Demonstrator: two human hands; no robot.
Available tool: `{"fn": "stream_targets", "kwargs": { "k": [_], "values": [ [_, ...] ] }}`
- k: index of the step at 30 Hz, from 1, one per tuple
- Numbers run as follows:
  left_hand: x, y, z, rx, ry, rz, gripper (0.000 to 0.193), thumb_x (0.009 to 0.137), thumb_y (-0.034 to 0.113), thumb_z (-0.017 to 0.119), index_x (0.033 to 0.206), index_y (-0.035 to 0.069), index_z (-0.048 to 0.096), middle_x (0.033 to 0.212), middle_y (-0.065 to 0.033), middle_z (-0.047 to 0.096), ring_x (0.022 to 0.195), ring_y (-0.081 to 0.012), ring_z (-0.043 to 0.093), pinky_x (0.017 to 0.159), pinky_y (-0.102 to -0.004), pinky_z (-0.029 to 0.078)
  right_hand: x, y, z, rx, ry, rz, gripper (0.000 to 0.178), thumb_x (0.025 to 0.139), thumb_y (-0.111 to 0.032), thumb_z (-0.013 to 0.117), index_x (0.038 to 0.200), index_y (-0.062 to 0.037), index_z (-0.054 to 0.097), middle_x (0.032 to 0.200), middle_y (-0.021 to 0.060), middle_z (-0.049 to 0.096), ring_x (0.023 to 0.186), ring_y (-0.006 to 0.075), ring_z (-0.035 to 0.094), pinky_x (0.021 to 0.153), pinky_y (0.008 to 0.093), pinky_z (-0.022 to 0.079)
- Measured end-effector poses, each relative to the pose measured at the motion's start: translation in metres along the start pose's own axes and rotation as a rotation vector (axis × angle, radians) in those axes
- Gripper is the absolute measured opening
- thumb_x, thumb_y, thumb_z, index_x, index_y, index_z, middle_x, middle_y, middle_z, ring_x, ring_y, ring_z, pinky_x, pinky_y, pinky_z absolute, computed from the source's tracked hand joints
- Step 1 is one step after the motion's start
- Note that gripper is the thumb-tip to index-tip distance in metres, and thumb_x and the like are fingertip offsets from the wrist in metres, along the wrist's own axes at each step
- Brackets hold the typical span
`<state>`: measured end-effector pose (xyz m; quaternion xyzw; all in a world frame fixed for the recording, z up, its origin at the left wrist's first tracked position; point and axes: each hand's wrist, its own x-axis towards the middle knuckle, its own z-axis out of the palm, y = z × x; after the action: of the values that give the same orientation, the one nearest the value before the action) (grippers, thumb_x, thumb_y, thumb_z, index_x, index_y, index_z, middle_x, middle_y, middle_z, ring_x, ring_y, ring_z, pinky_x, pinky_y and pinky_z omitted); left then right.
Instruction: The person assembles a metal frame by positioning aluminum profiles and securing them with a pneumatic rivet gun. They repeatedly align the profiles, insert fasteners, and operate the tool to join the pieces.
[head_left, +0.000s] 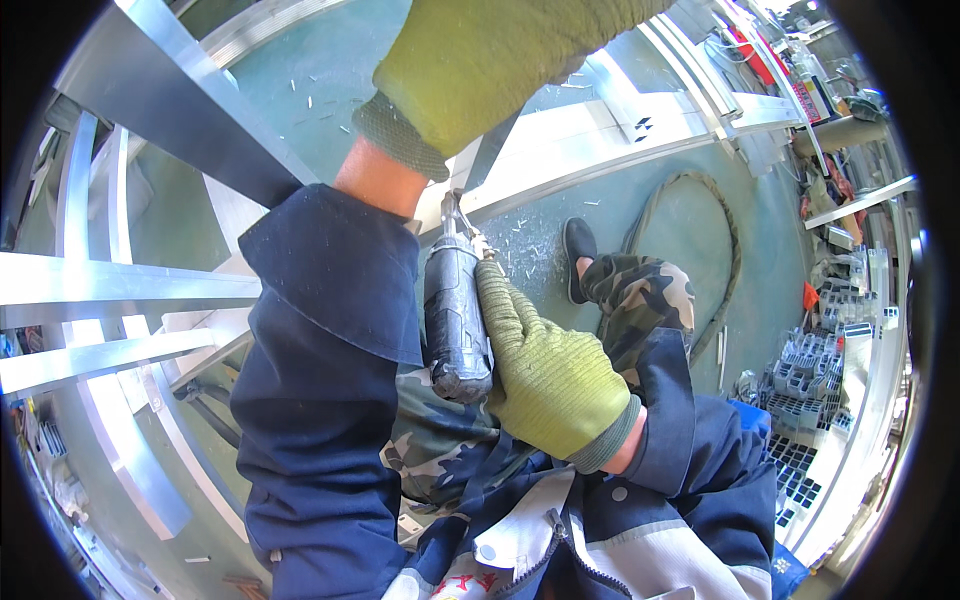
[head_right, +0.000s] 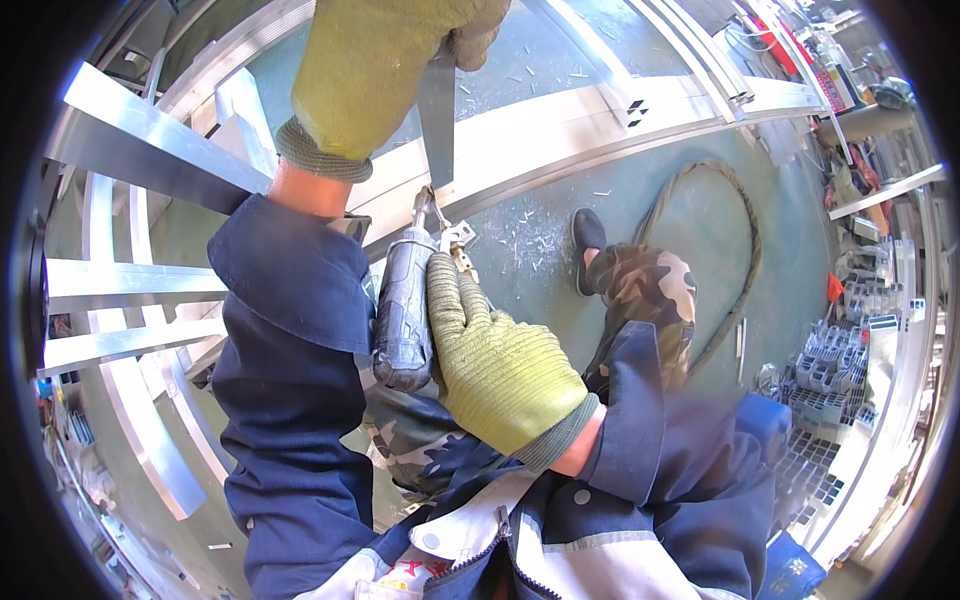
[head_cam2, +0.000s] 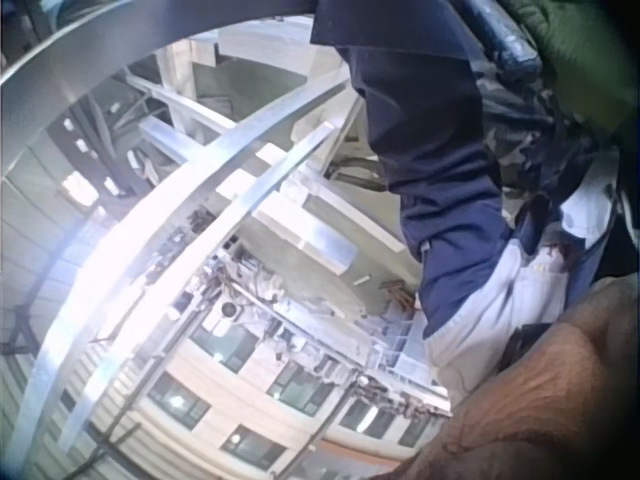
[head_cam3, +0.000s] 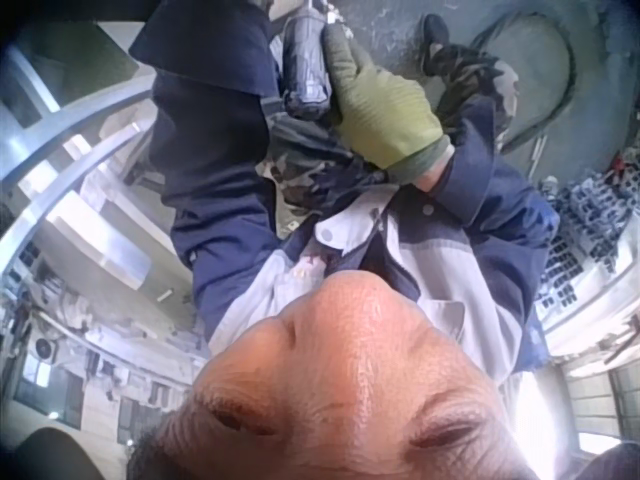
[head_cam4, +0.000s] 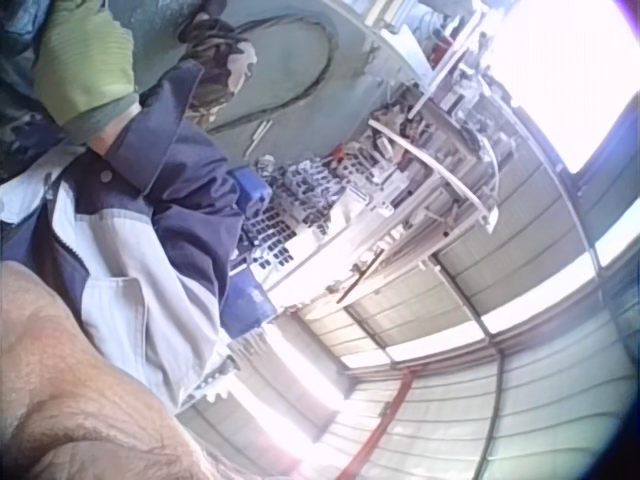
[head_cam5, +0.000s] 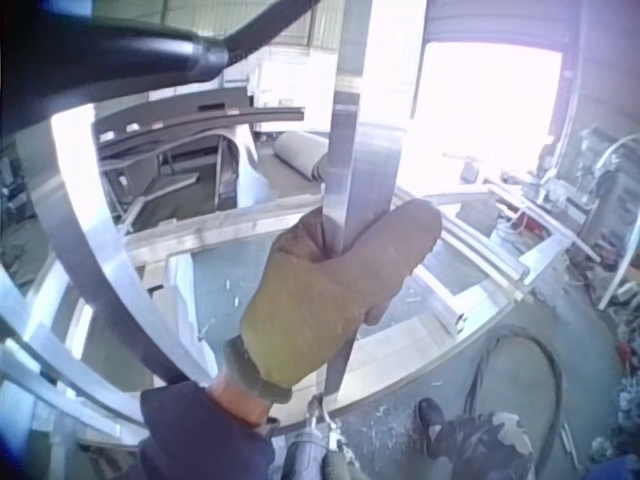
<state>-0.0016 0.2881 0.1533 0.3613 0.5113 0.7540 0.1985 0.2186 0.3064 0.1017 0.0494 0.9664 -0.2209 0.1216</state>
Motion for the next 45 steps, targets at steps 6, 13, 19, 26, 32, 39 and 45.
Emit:
{"fn": "stream_targets", "kwargs": {
  "k": [6, 13, 19, 26, 32, 39, 45],
  "values": [
    [-0.002, 0.005, 0.004, -0.027, 0.028, -0.008, 0.03, 0.097, 0.035, 0.079, 0.077, 0.013, 0.072, 0.06, 0.0081, 0.053, 0.053, -0.0029, 0.043, 0.052, -0.0253, 0.03, 0.001, -0.005, -0.001, -0.026, -0.004, -0.019, 0.077, 0.092, -0.018, 0.062, 0.157, 0.0101, 0.031, 0.15, 0.0411, 0.046, 0.099, 0.0441, 0.074, 0.076, 0.0509, 0.062],
    [0.002, -0.005, 0.0, -0.035, 0.02, -0.043, 0.031, 0.096, 0.036, 0.081, 0.079, 0.012, 0.072, 0.061, 0.0077, 0.053, 0.053, -0.0035, 0.043, 0.052, -0.0249, 0.031, 0.003, -0.007, 0.001, -0.038, 0.014, -0.009, 0.073, 0.091, -0.014, 0.06, 0.155, 0.0103, 0.034, 0.147, 0.0429, 0.048, 0.093, 0.0428, 0.076, 0.072, 0.0498, 0.062],
    [-0.001, 0.003, 0.001, -0.011, 0.008, -0.01, 0.032, 0.096, 0.036, 0.081, 0.078, 0.012, 0.072, 0.06, 0.0068, 0.053, 0.053, -0.0042, 0.044, 0.052, -0.0252, 0.032, 0.003, -0.01, 0.003, -0.063, -0.004, 0.008, 0.086, 0.087, -0.019, 0.068, 0.158, 0.0097, 0.029, 0.142, 0.0389, 0.054, 0.092, 0.0445, 0.075, 0.074, 0.0502, 0.062],
    [-0.002, -0.001, 0.001, -0.023, -0.008, -0.002, 0.033, 0.096, 0.036, 0.081, 0.077, 0.012, 0.071, 0.061, 0.0064, 0.054, 0.053, -0.0045, 0.044, 0.053, -0.0253, 0.032, 0.004, -0.012, 0.001, -0.043, -0.065, 0.061, 0.098, 0.082, -0.02, 0.073, 0.161, 0.0086, 0.023, 0.143, 0.0371, 0.053, 0.097, 0.0466, 0.073, 0.079, 0.0518, 0.061],
    [-0.003, 0.001, 0.0, -0.016, -0.006, 0.005, 0.033, 0.096, 0.037, 0.081, 0.077, 0.011, 0.071, 0.061, 0.006, 0.054, 0.053, -0.0048, 0.045, 0.053, -0.0254, 0.033, 0.006, -0.015, -0.001, -0.044, -0.113, 0.076, 0.097, 0.083, -0.02, 0.072, 0.161, 0.0085, 0.022, 0.143, 0.0372, 0.053, 0.096, 0.0467, 0.073, 0.079, 0.0518, 0.061],
    [-0.003, -0.002, -0.002, -0.017, -0.012, 0.011, 0.033, 0.096, 0.037, 0.081, 0.077, 0.011, 0.07, 0.061, 0.0056, 0.054, 0.054, -0.0051, 0.045, 0.053, -0.0255, 0.033, 0.003, -0.014, 0.002, -0.048, -0.078, 0.07, 0.098, 0.083, -0.02, 0.072, 0.162, 0.0076, 0.021, 0.141, 0.0365, 0.055, 0.093, 0.0459, 0.074, 0.077, 0.0514, 0.061],
    [-0.003, -0.003, -0.003, -0.014, -0.011, 0.015, 0.034, 0.096, 0.037, 0.081, 0.076, 0.011, 0.07, 0.061, 0.0053, 0.054, 0.054, -0.0054, 0.046, 0.053, -0.0256, 0.034, -0.001, -0.012, 0.004, -0.064, -0.062, 0.05, 0.099, 0.083, -0.022, 0.073, 0.161, 0.0077, 0.022, 0.141, 0.0362, 0.055, 0.093, 0.0461, 0.074, 0.076, 0.0522, 0.061]
  ]
}}
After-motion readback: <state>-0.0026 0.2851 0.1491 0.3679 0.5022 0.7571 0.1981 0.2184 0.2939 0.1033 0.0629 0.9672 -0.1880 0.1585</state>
